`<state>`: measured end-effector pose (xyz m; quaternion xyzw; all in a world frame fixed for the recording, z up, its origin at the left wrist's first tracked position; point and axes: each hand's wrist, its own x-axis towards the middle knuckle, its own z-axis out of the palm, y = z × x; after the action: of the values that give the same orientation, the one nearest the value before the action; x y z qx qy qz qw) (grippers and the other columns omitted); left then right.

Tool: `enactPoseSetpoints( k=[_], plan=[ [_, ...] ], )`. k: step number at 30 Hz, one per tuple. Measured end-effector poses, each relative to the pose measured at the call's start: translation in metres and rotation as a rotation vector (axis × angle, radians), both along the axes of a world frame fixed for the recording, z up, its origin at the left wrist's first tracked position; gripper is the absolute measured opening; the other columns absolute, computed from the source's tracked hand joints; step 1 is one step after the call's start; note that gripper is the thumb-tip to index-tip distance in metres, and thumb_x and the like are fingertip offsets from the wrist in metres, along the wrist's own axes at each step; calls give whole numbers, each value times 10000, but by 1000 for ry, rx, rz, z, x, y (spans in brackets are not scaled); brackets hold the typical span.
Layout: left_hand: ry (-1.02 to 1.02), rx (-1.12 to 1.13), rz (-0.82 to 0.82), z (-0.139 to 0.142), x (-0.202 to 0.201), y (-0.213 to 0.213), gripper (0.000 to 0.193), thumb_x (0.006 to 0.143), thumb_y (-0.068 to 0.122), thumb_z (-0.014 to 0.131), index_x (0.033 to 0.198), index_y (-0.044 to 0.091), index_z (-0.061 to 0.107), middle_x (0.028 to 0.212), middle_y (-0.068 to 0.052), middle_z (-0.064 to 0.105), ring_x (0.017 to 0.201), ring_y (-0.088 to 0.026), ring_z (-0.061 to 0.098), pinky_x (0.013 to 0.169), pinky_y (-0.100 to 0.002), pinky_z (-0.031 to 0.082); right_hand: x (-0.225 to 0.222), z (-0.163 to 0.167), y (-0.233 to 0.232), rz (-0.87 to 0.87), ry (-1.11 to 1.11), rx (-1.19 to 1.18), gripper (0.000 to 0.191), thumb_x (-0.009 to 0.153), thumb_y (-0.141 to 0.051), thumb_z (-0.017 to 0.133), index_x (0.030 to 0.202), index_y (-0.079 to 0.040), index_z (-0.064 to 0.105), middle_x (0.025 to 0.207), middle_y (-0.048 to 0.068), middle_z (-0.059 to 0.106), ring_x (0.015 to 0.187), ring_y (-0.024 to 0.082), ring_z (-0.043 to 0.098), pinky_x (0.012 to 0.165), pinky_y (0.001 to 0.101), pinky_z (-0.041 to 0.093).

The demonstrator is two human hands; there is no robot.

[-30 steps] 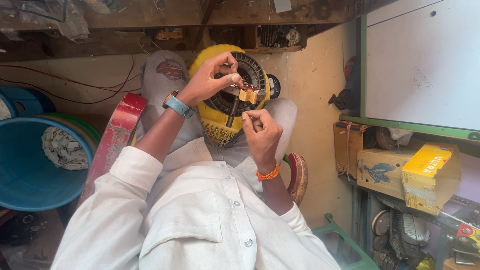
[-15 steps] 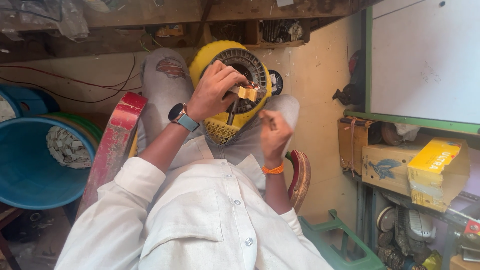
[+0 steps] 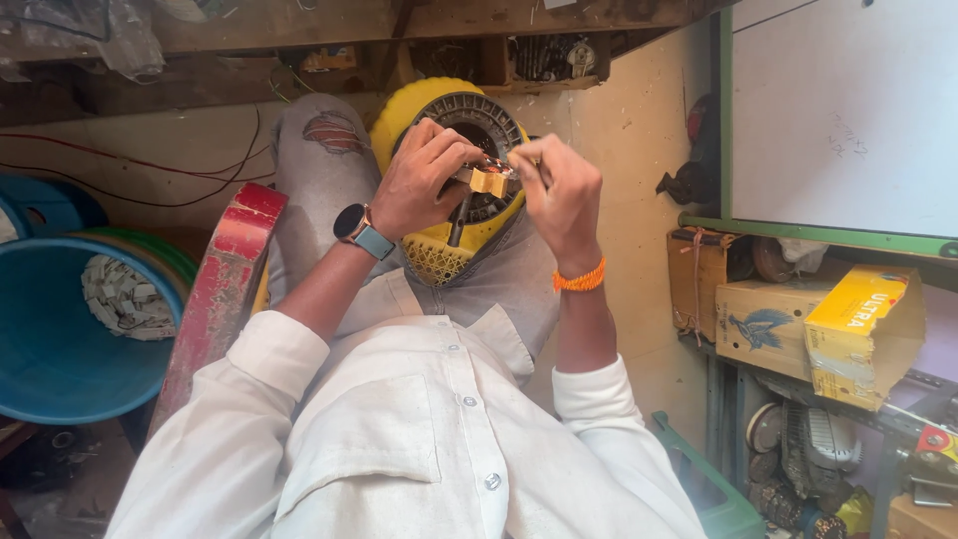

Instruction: The person sits with a small motor armature held in a yellow clamp holder and works copper wire around its slots by hand, pressing and routing the wire coils and adjusting the windings on the armature throughout the clip.

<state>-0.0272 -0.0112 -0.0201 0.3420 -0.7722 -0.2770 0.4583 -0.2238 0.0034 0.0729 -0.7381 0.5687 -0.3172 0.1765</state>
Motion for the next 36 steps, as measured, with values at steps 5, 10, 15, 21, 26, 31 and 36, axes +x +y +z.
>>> enactPoseSetpoints(
  k=[5,10,15,21,26,31,36],
  plan=[
    [-18,-3,-18,3,1,-1,425,731,-32,728,1138,75,664,1083,-46,638,1016,-292,542,936,-419,463,-1,-12,-40,17,95,9,90,924,-68,760,915,-37,676,772,88,684,654,200,646,608,334,490],
    [11,5,-26,11,5,-2,403,754,-33,725,1141,65,671,1109,-50,635,1009,-293,537,942,-418,464,6,-23,-68,-40,116,142,89,899,-88,764,906,-38,691,725,108,686,630,221,679,591,345,497],
    [289,423,-256,12,14,-14,480,882,90,720,1294,92,474,1274,-68,616,1073,-222,577,988,-376,488,11,-21,-75,-57,79,100,84,918,-95,760,914,-45,692,720,84,689,633,186,680,582,326,497],
    [549,990,-328,14,4,-36,561,990,200,637,1414,136,276,1234,-36,702,1051,-106,635,943,-307,543,14,-5,-69,-58,-36,59,73,947,-45,751,925,-15,688,623,29,554,540,64,482,509,280,379],
    [588,918,-429,17,10,-42,629,984,123,700,1477,134,309,1089,-63,649,1043,-117,613,990,-305,514,20,19,-42,-1,-42,5,60,941,-26,763,932,-13,705,631,13,463,555,52,380,506,276,312],
    [521,782,-502,19,17,-48,845,873,78,783,1556,144,290,1214,-34,697,1147,-101,570,1039,-313,470,29,19,-30,-1,-67,85,61,940,-32,763,920,-19,706,589,-15,442,527,40,371,490,273,302],
    [515,1027,-588,23,17,-58,855,855,160,775,1549,177,276,980,-9,713,943,-110,665,876,-311,550,31,17,-44,-28,-41,46,69,929,-38,769,927,-16,704,606,-15,421,539,37,373,499,273,314]
  ],
)
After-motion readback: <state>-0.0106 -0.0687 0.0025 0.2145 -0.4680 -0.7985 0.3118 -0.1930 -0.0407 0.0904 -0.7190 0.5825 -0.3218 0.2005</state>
